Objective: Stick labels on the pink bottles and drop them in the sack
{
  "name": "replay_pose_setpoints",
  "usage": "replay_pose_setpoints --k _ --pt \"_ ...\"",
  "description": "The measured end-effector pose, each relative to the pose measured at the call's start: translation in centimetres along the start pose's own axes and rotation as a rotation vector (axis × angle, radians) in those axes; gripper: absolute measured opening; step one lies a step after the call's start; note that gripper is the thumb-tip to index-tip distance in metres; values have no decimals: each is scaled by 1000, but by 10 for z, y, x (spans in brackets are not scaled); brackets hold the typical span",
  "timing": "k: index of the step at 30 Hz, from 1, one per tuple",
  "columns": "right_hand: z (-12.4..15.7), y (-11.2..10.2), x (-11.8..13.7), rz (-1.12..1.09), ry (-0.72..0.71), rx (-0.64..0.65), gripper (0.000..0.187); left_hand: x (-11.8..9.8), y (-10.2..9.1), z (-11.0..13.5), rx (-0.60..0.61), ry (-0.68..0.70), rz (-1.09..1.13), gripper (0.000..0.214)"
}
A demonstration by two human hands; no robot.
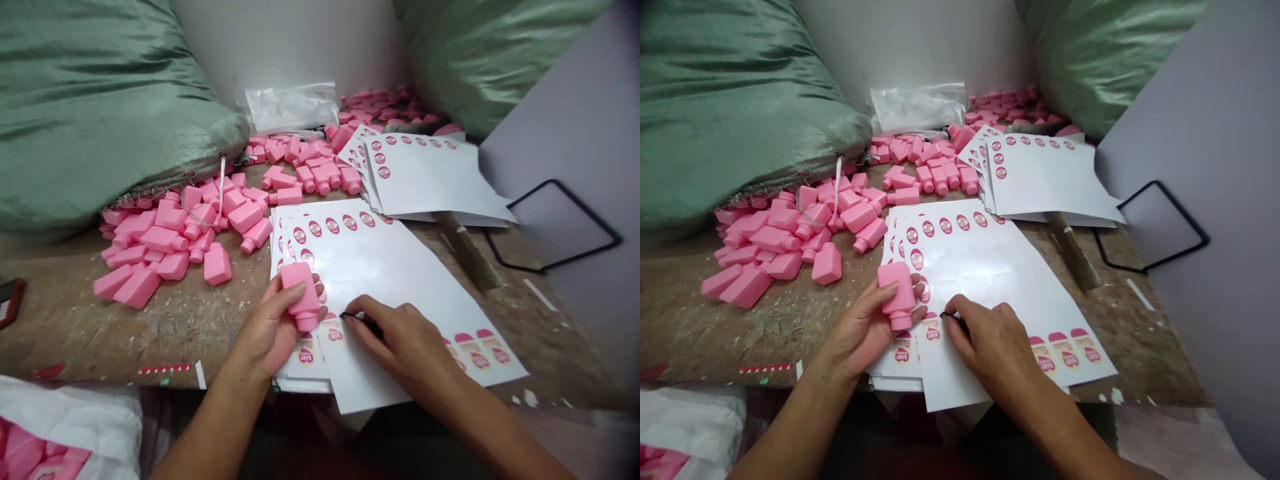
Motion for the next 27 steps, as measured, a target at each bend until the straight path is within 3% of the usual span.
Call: replay_pose_setpoints --k 7,13,23,27 --pt "-1 -3 11 98 -102 -96 25 9 1 -5 13 -51 -4 31" --pt "-3 0 15 155 -128 -91 23 11 0 -6 31 -67 -6 31" --pt "-9 5 -7 -67 61 44 18 8 1 -6 35 -59 33 35" --pt "-8 -1 3 80 -57 -42 15 6 -1 -9 -20 -20 89 34"
Point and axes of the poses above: each hand's wrist, its own z-axis away from the middle knuckle, its own y-axis out of the palm, x = y × z, the point moved 9 cm from there along -z, towards the middle knuckle, and after that the axes turned 12 degrees about -z, right-handed, at the moved point
